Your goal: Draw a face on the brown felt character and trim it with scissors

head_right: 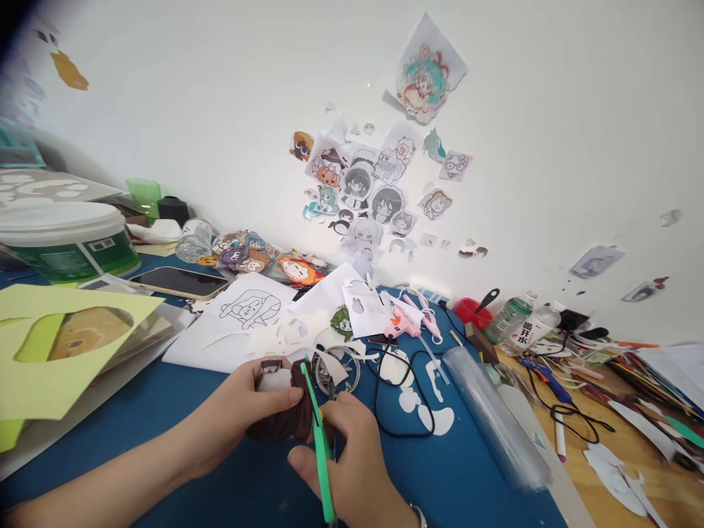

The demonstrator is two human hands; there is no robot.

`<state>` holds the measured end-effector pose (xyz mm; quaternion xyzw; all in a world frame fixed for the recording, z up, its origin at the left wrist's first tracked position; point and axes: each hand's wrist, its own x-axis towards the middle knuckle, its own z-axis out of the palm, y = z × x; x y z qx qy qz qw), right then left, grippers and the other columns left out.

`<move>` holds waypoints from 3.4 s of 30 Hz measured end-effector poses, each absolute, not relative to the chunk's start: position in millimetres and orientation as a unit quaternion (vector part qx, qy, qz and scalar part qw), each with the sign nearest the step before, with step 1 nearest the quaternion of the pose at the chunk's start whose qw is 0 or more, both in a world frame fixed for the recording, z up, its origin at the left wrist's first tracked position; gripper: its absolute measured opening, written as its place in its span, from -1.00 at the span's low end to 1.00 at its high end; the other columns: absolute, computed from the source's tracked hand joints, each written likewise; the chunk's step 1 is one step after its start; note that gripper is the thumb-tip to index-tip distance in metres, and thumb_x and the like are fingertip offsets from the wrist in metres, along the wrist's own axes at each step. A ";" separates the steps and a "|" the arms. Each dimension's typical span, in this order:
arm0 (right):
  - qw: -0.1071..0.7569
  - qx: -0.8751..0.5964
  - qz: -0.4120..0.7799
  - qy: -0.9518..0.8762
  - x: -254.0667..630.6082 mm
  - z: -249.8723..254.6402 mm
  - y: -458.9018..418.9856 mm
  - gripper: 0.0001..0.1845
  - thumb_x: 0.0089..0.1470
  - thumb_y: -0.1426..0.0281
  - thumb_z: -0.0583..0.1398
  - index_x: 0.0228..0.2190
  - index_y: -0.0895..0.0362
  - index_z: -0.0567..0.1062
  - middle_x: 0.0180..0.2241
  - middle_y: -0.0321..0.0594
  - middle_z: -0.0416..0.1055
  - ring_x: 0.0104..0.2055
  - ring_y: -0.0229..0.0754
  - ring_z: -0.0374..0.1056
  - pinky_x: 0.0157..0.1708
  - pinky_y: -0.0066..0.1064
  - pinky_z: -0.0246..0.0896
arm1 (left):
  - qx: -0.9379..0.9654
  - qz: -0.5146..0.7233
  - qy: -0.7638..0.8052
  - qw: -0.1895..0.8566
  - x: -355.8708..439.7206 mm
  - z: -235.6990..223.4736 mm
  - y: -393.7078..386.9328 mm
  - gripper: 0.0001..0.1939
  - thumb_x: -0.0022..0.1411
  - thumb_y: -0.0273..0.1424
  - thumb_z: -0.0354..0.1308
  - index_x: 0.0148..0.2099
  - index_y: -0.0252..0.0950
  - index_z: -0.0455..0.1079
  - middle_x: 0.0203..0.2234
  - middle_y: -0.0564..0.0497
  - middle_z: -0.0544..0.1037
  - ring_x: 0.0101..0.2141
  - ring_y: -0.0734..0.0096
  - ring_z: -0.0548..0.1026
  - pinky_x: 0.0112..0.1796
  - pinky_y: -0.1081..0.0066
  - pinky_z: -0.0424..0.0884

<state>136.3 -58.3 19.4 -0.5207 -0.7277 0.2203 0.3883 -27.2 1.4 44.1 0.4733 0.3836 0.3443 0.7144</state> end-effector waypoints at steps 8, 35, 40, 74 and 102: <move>0.413 -0.525 0.214 -0.713 132.2 16.8 -60.0 -0.41 0.00 -0.11 0.07 -0.58 0.18 0.42 -0.57 -0.22 0.24 -0.54 -0.24 0.10 -0.54 -0.45 -0.03 | 0.462 0.359 0.364 0.724 -28.1 44.9 0.1 -0.77 -0.09 -0.36 0.32 -0.36 -0.29 0.37 -0.54 0.15 0.50 -0.46 0.50 0.42 -0.40 0.49 0.29; 0.400 -0.504 0.260 -0.720 133.1 29.6 -60.2 -0.29 -0.19 -0.29 0.05 -0.61 0.16 0.38 -0.62 -0.27 0.13 -0.37 -0.08 0.20 -0.23 -0.25 0.18 | 0.419 0.330 0.327 0.780 -26.7 40.7 -6.6 -0.76 -0.08 -0.39 0.35 -0.30 -0.26 0.45 -0.46 0.08 0.58 -0.40 0.44 0.50 -0.33 0.47 0.39; 0.441 -0.506 0.255 -0.696 133.7 20.3 -60.5 -0.29 -0.21 -0.28 0.09 -0.59 0.16 0.44 -0.59 -0.25 0.21 -0.45 -0.17 0.19 -0.30 -0.32 0.22 | 0.411 0.327 0.301 0.796 -26.2 38.4 -8.5 -0.69 -0.06 -0.35 0.33 -0.21 -0.27 0.45 -0.35 0.00 0.59 -0.30 0.33 0.51 -0.25 0.41 0.39; 0.518 -0.492 0.231 -0.660 168.6 13.4 -33.5 -0.85 -0.10 0.33 0.15 -0.49 0.17 0.38 -0.63 -0.31 0.26 -0.60 -0.27 0.21 -0.62 -0.47 0.14 | 0.563 0.373 0.344 0.653 -27.1 34.0 2.6 -0.65 0.09 -0.06 0.11 -0.33 -0.25 0.45 -0.47 0.00 0.51 -0.39 0.31 0.41 -0.36 0.40 0.31; 0.421 -0.599 -0.064 -0.678 178.4 12.7 -20.5 -0.83 -0.05 0.48 0.17 -0.38 0.18 0.56 -0.58 -0.20 0.29 -0.46 -0.17 0.20 -0.55 -0.47 -0.02 | 0.835 0.448 0.242 0.209 -52.3 8.9 -0.9 -0.68 0.30 -0.27 -0.09 0.00 -0.04 0.40 -0.07 0.02 0.52 -0.04 0.27 0.46 0.01 0.42 0.29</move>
